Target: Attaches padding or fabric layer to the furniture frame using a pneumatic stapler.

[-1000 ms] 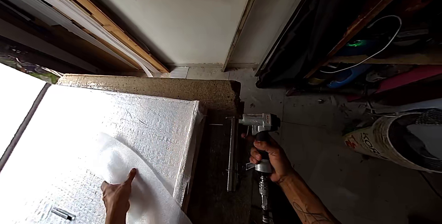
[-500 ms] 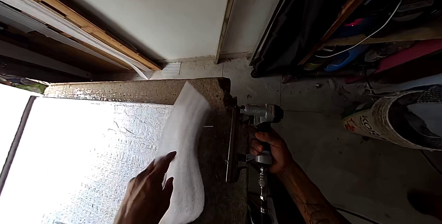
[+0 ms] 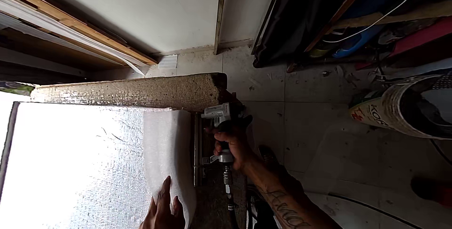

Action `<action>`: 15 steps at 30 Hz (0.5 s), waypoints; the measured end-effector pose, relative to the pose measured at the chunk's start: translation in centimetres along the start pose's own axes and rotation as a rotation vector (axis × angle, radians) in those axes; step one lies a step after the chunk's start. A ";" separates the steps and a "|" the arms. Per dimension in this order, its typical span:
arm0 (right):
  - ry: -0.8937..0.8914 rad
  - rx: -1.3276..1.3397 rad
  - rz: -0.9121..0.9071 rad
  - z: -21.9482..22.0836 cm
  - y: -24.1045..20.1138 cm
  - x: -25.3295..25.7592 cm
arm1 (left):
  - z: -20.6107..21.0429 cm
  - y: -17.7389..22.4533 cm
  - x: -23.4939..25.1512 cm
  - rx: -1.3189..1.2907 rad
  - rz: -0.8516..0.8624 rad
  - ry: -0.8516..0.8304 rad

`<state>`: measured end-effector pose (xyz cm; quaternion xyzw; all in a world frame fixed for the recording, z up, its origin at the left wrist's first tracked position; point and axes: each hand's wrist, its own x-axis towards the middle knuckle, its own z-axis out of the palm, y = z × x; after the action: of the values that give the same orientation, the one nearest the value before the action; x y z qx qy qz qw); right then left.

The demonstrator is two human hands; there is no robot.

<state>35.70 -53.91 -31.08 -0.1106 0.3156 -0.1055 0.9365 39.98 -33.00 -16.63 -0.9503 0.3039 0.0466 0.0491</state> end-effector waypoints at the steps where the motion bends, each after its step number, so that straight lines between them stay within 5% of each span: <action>1: 0.010 -0.010 0.000 0.1 0.1 0.2 | 0.3 0.1 -0.1 -0.003 -0.005 0.002; 15: 0.012 -0.082 0.008 1.8 0.2 1.1 | 2.3 0.8 0.7 0.042 -0.016 0.061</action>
<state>37.70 -53.82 -30.40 -0.1470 0.3259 -0.0895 0.9296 39.96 -33.73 -19.05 -0.9525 0.2983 0.0107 0.0599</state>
